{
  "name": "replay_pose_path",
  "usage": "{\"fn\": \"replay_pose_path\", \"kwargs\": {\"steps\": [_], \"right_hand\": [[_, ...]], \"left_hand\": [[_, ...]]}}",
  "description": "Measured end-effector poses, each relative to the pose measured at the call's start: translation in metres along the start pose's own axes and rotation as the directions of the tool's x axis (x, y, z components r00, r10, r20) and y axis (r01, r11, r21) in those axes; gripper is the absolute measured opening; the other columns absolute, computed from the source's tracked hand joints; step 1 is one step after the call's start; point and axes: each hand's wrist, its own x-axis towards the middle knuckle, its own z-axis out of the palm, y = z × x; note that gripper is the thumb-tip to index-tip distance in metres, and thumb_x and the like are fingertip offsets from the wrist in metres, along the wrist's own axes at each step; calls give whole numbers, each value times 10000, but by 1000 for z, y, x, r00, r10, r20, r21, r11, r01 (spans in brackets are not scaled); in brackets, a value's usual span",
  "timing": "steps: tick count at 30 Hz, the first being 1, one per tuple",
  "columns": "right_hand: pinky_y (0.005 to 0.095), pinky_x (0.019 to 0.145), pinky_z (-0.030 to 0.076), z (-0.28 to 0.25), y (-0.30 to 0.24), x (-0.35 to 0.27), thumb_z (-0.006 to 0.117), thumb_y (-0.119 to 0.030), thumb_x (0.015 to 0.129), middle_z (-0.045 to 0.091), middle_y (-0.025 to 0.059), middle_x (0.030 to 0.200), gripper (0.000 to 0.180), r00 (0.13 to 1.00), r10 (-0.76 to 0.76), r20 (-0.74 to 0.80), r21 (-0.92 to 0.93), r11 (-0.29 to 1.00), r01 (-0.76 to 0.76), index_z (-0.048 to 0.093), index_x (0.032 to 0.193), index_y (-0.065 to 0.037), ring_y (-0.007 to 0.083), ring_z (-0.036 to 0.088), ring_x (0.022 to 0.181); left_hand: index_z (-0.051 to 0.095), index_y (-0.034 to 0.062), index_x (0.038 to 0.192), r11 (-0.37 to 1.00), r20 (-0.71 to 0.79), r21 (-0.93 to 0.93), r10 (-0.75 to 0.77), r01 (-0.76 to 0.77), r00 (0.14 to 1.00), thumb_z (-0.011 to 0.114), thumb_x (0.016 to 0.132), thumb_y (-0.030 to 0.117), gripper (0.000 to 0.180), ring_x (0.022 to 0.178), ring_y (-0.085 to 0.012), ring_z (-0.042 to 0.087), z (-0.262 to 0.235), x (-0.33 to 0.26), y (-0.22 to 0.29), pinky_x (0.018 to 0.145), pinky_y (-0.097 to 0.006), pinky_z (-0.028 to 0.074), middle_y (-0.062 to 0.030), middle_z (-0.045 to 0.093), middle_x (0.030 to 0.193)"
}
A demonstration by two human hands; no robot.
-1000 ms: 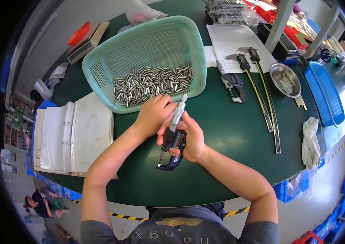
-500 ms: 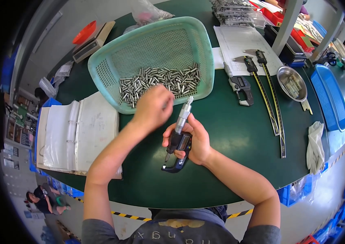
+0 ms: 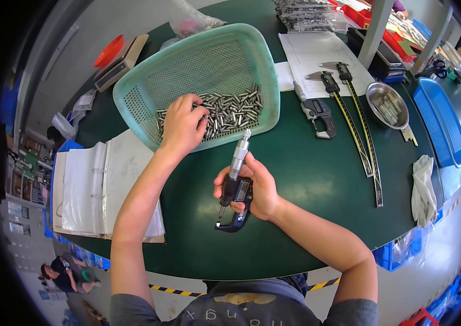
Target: Measuring the diameter of metal rods with a micrometer and recording the data on an inspection sheet.
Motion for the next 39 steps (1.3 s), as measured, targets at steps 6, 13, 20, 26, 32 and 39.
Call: {"fn": "replay_pose_path", "kwargs": {"steps": [6, 13, 20, 26, 32, 39], "right_hand": [[270, 402, 354, 2, -1, 0, 236, -696, 877, 617, 182, 802, 780, 1000, -4, -22, -3, 1000, 4, 588, 927, -2, 157, 425, 414], [260, 402, 349, 3, -3, -1, 233, -729, 855, 624, 175, 786, 814, 998, 5, -55, 85, 996, 0, 589, 909, 1, 152, 430, 416], [260, 375, 327, 3, -6, -3, 248, -691, 880, 608, 150, 764, 730, 987, -31, -156, 153, 987, 55, 572, 861, -37, 147, 384, 388], [253, 374, 328, 5, -5, -4, 245, -701, 874, 609, 148, 770, 746, 986, -55, -159, 114, 991, 74, 572, 864, -31, 144, 388, 397], [254, 371, 329, 3, -5, -5, 236, -687, 884, 609, 152, 771, 739, 989, -56, -135, 141, 987, 75, 574, 864, -31, 146, 389, 398], [254, 372, 338, 4, -6, -4, 228, -680, 891, 612, 164, 757, 745, 993, -50, -106, 150, 987, 65, 581, 855, -25, 150, 395, 393]], "left_hand": [[606, 38, 771, 972, -115, -210, -129, 103, 985, 664, 693, 30, 98, 852, -250, 581, 0, 5, 7, 739, -358, 460, -61, 589, 885], [562, 37, 996, -444, 719, -695, -445, 566, 534, 586, 874, 92, 135, 808, -127, 607, -45, -67, 61, 705, -253, 490, -48, 614, 917], [555, 41, 1003, -652, 801, -555, -250, 517, 544, 564, 900, 113, 126, 851, -161, 609, -64, -119, 108, 774, -289, 490, -65, 611, 914], [561, 39, 1004, -654, 812, -543, -248, 527, 528, 565, 908, 124, 128, 897, -183, 617, -67, -122, 116, 814, -310, 484, -72, 616, 919], [561, 32, 1007, -654, 814, -536, -233, 533, 532, 566, 917, 136, 138, 896, -182, 620, -66, -124, 117, 802, -308, 487, -73, 615, 927], [561, 24, 1071, -652, 820, -520, -200, 552, 536, 575, 919, 119, 179, 909, -158, 628, -65, -124, 117, 804, -270, 491, -64, 625, 977]]}}
